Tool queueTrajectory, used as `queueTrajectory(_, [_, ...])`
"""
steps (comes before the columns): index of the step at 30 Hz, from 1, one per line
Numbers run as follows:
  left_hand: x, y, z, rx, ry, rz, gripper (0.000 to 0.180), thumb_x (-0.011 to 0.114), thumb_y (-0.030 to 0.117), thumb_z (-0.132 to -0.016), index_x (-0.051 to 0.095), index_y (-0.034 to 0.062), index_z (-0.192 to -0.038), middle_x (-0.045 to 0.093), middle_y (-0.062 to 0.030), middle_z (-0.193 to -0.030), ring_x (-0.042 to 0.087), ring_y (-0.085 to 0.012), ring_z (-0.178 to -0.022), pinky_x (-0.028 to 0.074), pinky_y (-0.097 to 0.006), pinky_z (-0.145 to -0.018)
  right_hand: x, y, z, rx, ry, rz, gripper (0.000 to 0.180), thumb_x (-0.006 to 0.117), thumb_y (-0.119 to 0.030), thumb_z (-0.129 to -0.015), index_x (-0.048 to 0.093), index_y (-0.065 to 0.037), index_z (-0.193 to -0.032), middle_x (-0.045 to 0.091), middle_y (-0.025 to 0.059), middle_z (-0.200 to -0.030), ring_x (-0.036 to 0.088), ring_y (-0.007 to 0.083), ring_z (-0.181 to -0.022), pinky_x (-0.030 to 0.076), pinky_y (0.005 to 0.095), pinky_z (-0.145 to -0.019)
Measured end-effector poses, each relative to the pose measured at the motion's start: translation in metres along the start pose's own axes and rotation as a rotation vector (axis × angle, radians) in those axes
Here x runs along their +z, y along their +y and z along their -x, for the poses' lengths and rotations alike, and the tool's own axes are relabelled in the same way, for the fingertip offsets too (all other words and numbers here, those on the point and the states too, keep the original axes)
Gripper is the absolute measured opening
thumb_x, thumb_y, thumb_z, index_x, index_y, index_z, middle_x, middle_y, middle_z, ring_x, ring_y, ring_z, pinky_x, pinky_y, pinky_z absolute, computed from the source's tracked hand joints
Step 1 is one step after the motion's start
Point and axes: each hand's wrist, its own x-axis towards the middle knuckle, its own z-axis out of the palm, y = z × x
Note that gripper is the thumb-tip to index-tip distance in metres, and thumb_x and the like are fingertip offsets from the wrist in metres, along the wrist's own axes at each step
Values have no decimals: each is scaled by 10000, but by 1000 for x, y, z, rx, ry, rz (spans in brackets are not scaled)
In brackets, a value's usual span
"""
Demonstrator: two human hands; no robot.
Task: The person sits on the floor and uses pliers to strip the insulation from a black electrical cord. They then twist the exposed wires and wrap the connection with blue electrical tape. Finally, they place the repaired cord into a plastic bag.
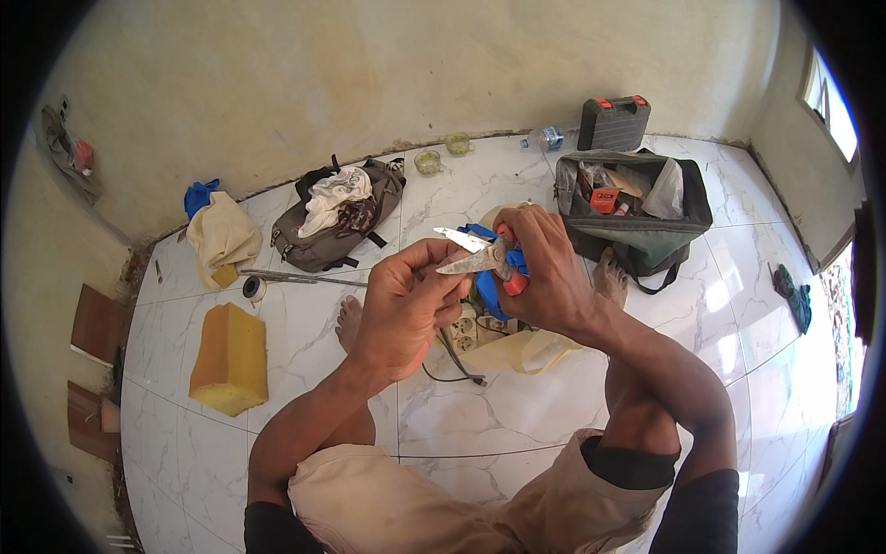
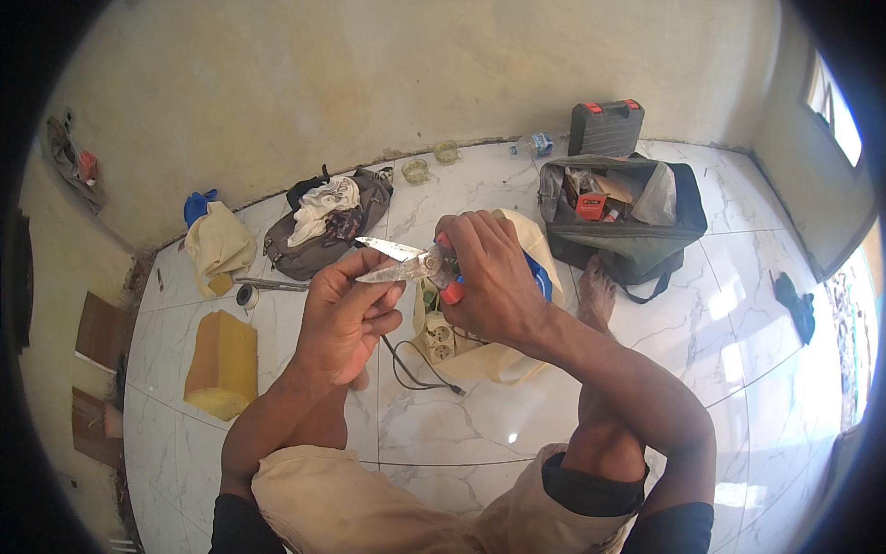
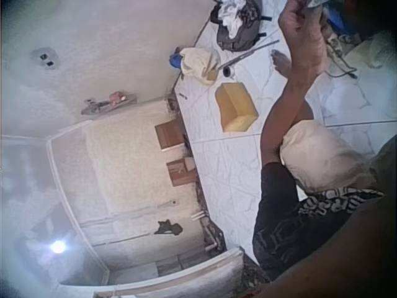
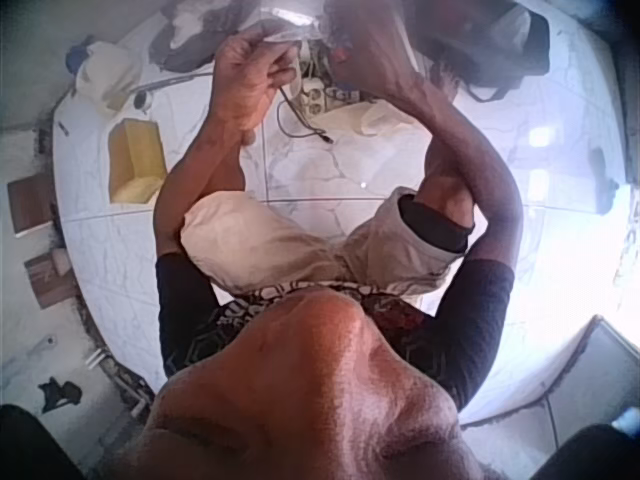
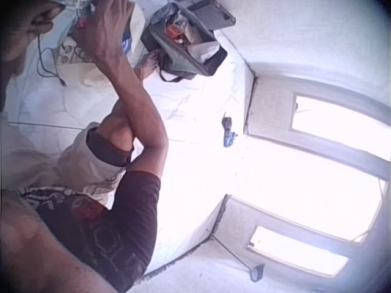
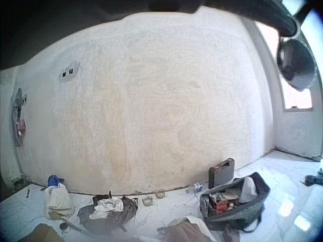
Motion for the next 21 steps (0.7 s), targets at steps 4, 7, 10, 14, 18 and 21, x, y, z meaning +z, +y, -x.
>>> queueTrajectory(4, [-2, -6, -2, 135, -31, -90, 154, 587, 49, -960, 585, -19, -1098, 615, -73, -846, 372, -5, -571, 265, -174, -461, 5, 1, 1, 40, 7, -80, 510, 709, -10, -619, 495, -28, -1081, 568, 154, -984, 568, 344, -946, 412, 424, -851])
queueTrajectory(7, [0, -9, -3, 227, 17, -190, 154, 594, 57, -964, 582, -16, -1099, 624, -83, -850, 351, 0, -535, 250, -181, -449, 8, -4, 1, 146, -14, -226, 445, 696, -7, -668, 499, 8, -1066, 580, 197, -954, 599, 366, -870, 460, 435, -793])
queueTrajectory(10, [2, -13, -5, 343, 53, -250, 137, 595, 54, -966, 583, -17, -1082, 618, -77, -831, 336, 3, -516, 237, -182, -445, 10, -9, 0, 191, -3, -319, 389, 698, -16, -726, 495, 39, -1053, 592, 232, -918, 630, 386, -818, 506, 432, -735])
queueTrajectory(14, [1, -17, -9, 409, 58, -270, 118, 597, 60, -970, 593, -23, -1053, 620, -52, -831, 413, -12, -601, 313, -182, -529, 13, -10, 0, 186, 6, -354, 369, 717, -62, -794, 486, 59, -1056, 615, 238, -880, 655, 390, -788, 528, 409, -713])
queueTrajectory(18, [-1, -18, -10, 438, 73, -284, 130, 606, 68, -971, 603, -44, -1038, 634, -33, -849, 561, -43, -757, 474, -190, -689, 11, -18, -2, 266, -33, -383, 360, 738, -131, -825, 510, 58, -1030, 626, 220, -831, 655, 357, -730, 518, 389, -689])
queueTrajectory(21, [2, -15, -10, 452, 79, -300, 127, 605, 65, -970, 604, -44, -1036, 635, -32, -844, 555, -41, -738, 475, -191, -678, 10, -21, -3, 348, -73, -429, 350, 747, -169, -831, 536, 51, -1004, 609, 190, -773, 616, 284, -666, 488, 369, -639])
